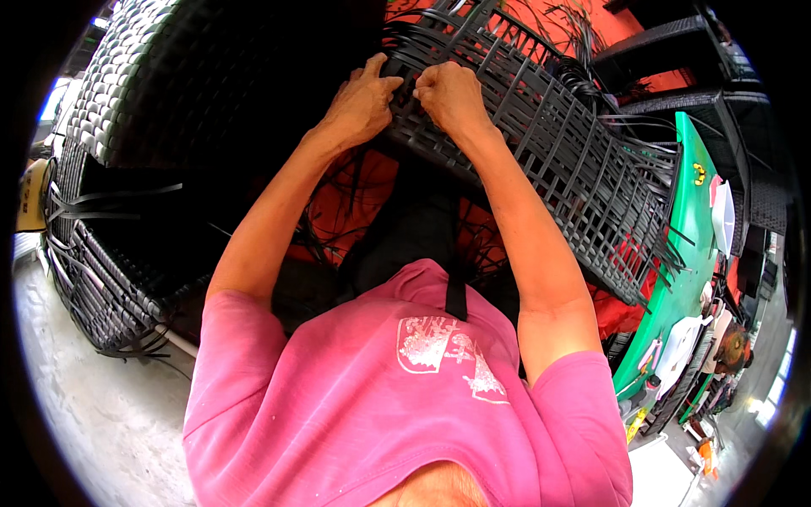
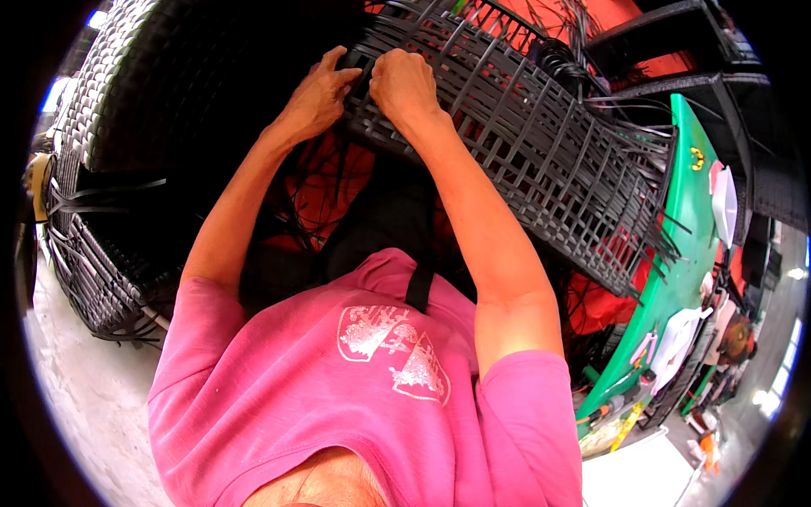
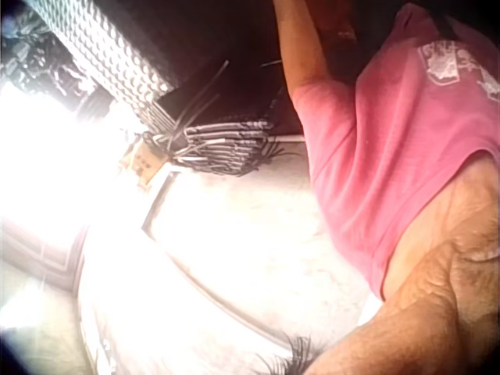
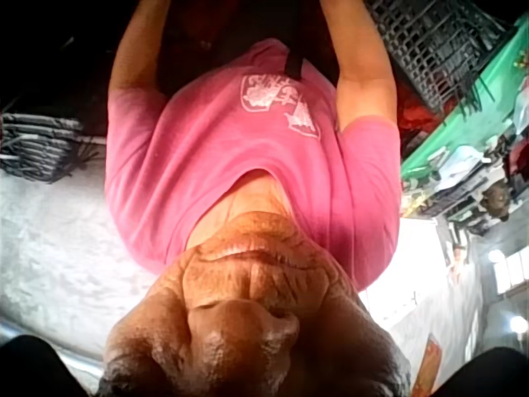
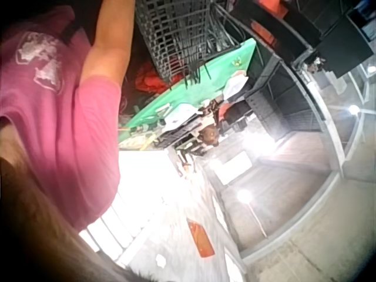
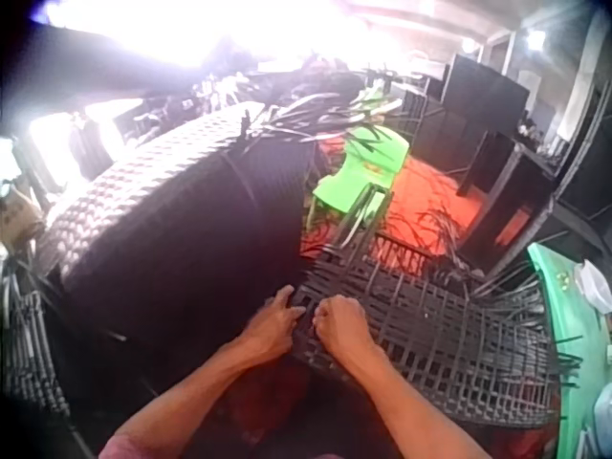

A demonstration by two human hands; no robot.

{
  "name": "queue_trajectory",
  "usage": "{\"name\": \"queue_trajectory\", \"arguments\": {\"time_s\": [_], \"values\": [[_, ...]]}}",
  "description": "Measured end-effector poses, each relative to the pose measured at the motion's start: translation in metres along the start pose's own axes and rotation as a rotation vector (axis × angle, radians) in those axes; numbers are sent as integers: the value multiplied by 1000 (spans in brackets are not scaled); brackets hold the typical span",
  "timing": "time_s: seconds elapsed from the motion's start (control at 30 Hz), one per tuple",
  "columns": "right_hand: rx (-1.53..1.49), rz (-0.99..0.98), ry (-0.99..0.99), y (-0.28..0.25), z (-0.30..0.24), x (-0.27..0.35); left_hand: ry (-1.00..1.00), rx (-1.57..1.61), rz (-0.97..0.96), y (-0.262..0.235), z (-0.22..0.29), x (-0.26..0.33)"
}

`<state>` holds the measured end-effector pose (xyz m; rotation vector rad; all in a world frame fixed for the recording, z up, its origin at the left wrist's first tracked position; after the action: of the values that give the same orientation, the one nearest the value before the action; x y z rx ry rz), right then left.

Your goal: The person weaves black plastic strips through a metal frame to create a textured surface.

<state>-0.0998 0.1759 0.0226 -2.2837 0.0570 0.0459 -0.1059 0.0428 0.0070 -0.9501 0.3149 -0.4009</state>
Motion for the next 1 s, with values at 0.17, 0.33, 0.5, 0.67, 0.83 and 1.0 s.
{"name": "queue_trajectory", "arguments": {"time_s": [0.17,0.33,0.5,0.67,0.83,1.0], "values": [[-191,-19,-2,9,3,0,-150,310,-90,5,-16,-13],[-48,179,-190,-9,-13,29,-84,501,-47,-6,-21,-18],[124,220,-299,-19,0,63,-63,208,258,-69,-16,-6],[162,231,-347,-20,-1,75,-233,365,559,-83,-61,7],[110,334,-394,-20,7,82,-626,880,336,-19,-85,23],[219,349,-329,-31,18,108,-454,830,39,-9,-58,14]]}}
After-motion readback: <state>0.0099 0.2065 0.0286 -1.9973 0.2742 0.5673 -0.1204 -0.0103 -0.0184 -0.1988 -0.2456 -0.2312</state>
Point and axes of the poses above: each hand's wrist, its own x-axis away from the middle knuckle, its own y-axis out of the palm, z = x × y, the point moved 6 cm from there along -x, towards the middle knuckle, and after that the axes turned 1 degree about z, right-handed, at the moved point
